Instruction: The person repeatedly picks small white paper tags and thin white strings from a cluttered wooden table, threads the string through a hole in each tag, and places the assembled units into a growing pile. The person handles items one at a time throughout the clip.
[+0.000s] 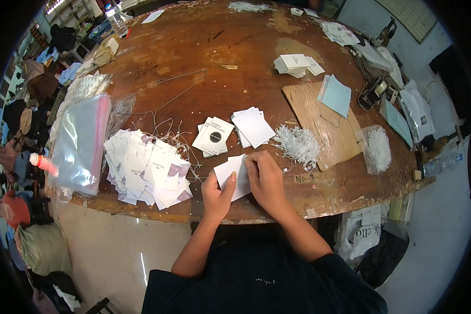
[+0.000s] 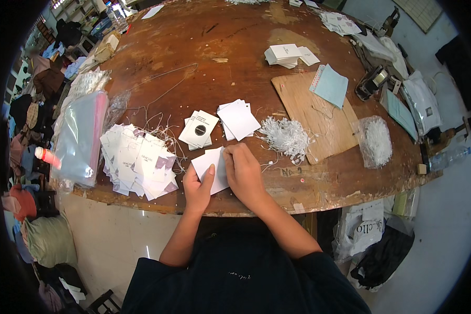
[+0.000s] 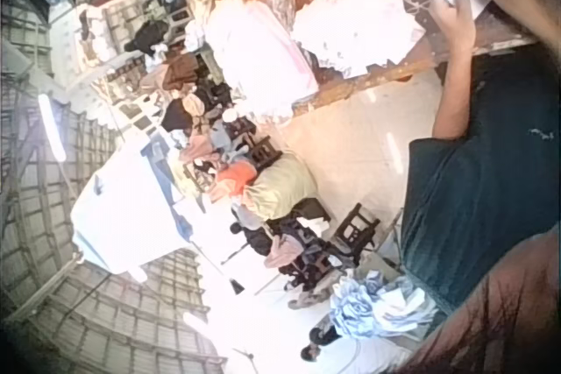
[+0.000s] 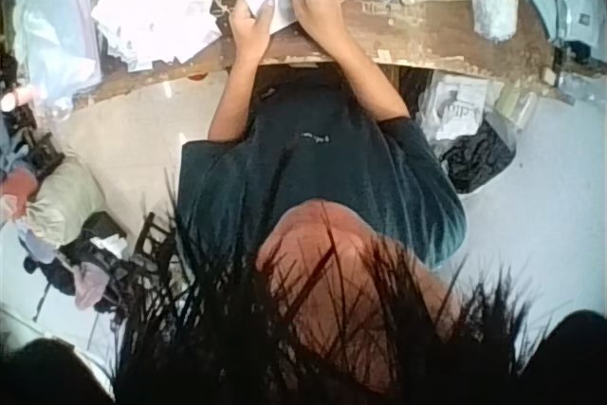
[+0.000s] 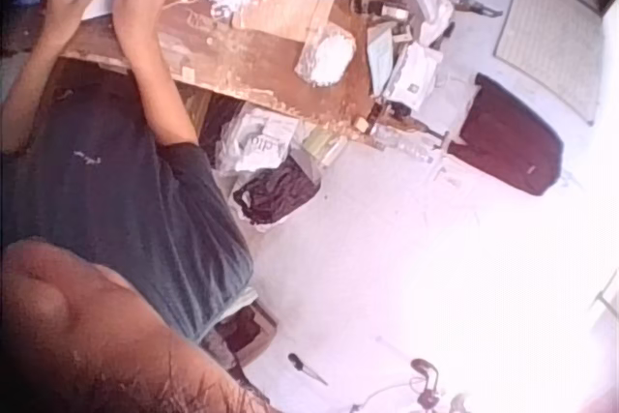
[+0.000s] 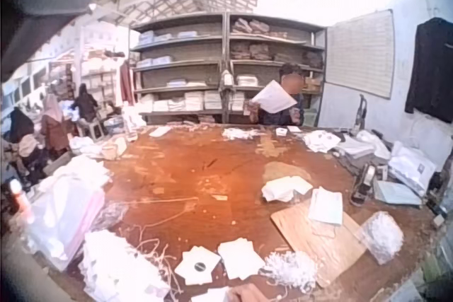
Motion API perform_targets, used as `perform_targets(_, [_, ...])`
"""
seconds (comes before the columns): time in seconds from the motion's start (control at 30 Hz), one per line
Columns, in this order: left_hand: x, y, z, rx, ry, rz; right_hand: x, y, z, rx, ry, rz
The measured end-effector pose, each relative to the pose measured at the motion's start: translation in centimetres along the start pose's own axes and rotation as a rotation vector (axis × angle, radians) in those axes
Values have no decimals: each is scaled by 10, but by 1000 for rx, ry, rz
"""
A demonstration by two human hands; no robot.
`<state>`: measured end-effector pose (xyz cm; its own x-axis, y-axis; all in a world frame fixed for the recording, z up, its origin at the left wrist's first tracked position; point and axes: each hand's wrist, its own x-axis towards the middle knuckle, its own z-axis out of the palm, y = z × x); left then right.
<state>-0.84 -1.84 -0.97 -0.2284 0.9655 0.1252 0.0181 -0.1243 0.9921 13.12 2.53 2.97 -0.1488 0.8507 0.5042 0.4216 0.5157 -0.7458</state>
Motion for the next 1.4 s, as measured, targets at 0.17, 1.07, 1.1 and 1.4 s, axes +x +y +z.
perform_targets(0.17, [0,0,2,133,17,98,0,1,2,-39,-1,-22])
perform_targets(1.07, [25,34,-94,1404,348,243,49,56,-14,-495,-18,60])
perform_targets(1.1, [28,36,-89,1390,358,276,46,56,-11,-533,-26,49])
perform_targets(1.4, [91,27,-15,1284,35,267,36,64,-1,-563,-26,51])
